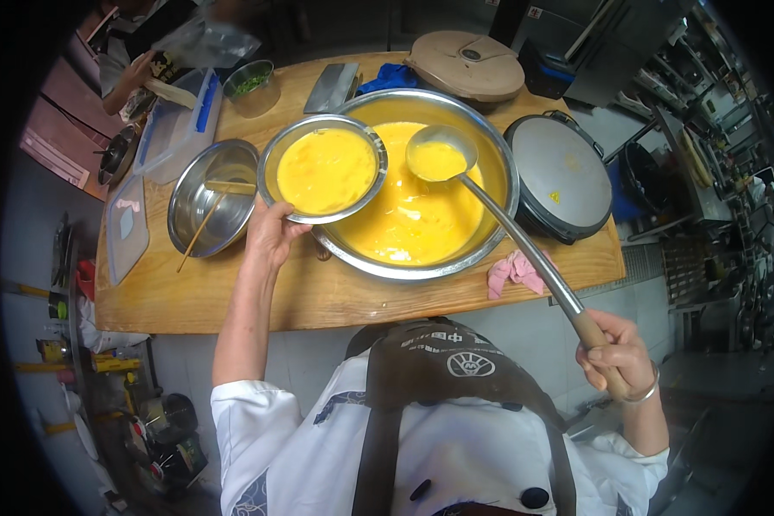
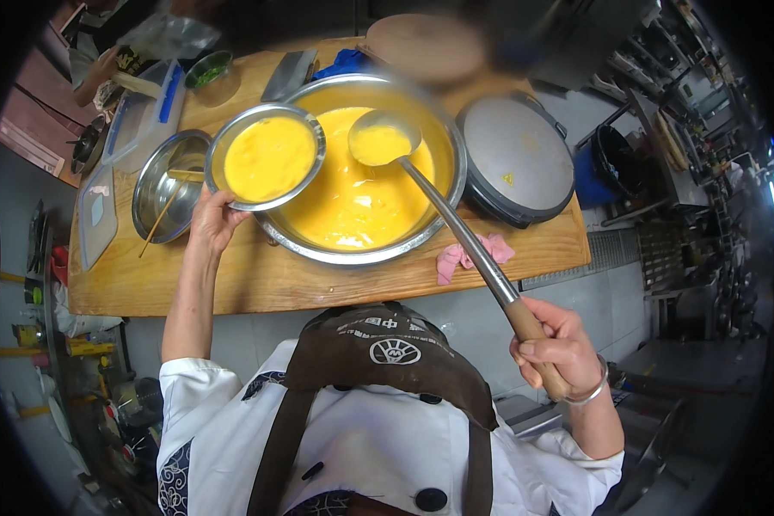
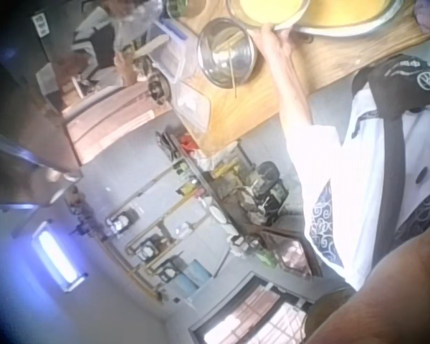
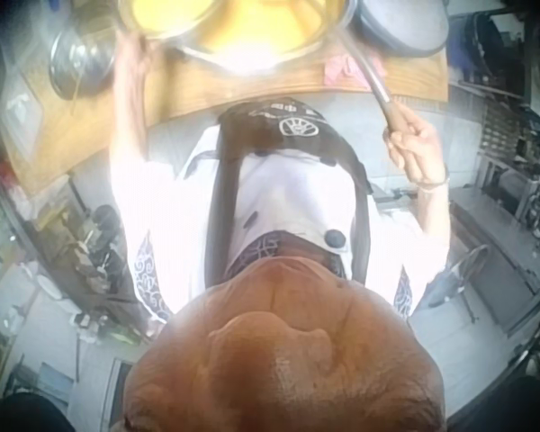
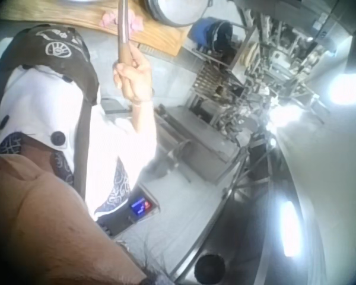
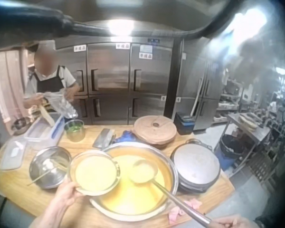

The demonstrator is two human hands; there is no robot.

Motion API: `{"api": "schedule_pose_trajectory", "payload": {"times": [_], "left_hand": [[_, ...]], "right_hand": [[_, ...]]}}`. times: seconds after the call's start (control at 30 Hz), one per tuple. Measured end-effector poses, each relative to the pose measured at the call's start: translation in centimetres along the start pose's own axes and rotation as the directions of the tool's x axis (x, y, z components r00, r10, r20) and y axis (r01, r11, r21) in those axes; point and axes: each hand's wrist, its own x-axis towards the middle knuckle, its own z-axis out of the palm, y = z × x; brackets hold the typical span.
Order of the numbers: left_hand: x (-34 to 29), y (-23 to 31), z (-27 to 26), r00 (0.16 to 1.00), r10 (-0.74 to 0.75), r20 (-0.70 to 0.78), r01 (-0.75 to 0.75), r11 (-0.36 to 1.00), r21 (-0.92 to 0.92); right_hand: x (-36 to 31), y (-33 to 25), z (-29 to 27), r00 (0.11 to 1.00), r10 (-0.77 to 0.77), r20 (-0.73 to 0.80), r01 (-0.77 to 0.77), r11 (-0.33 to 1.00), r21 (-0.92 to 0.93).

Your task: The person prepares a large egg omelet on a flat griddle. They pour beaten eggs from a bowl onto the hot surface and use a wooden spreader to distribute the mixture evenly. The person also handles metal bowls and a ladle to manage the egg mixture.

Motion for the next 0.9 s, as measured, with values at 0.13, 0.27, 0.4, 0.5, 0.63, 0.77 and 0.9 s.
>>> {"api": "schedule_pose_trajectory", "payload": {"times": [0.13, 0.27, 0.4, 0.5, 0.63, 0.77, 0.9], "left_hand": [[0.6, -0.3, 0.0, 1.000, -0.001, -0.010, 0.001, 1.000, 0.007], [1.3, -0.8, 0.7, 1.000, -0.009, -0.005, 0.009, 1.000, 0.019], [1.3, -1.2, 1.5, 0.998, -0.054, -0.012, 0.054, 0.999, -0.009], [1.4, -1.3, 2.6, 0.997, -0.077, 0.018, 0.078, 0.996, -0.032], [1.0, -0.9, 3.7, 0.995, -0.086, 0.053, 0.089, 0.995, -0.050], [0.7, -1.0, 3.6, 0.994, -0.092, 0.054, 0.093, 0.995, -0.022], [0.6, -1.2, 2.9, 0.995, -0.079, 0.065, 0.081, 0.996, -0.035]], "right_hand": [[-1.6, -1.5, 0.7, 0.999, -0.051, 0.018, 0.051, 0.998, 0.030], [-2.3, -2.2, 1.2, 0.995, -0.096, 0.037, 0.095, 0.995, 0.021], [-1.5, -1.0, 2.1, 0.990, -0.134, 0.036, 0.137, 0.986, -0.092], [-0.4, -0.2, 3.0, 0.984, -0.172, 0.052, 0.180, 0.928, -0.326], [0.7, 0.8, 3.3, 0.918, -0.377, 0.121, 0.321, 0.531, -0.784], [0.9, 1.4, 3.1, 0.915, -0.389, 0.110, 0.355, 0.643, -0.679], [0.8, 1.4, 2.1, 0.981, -0.166, 0.100, 0.165, 0.986, 0.017]]}}
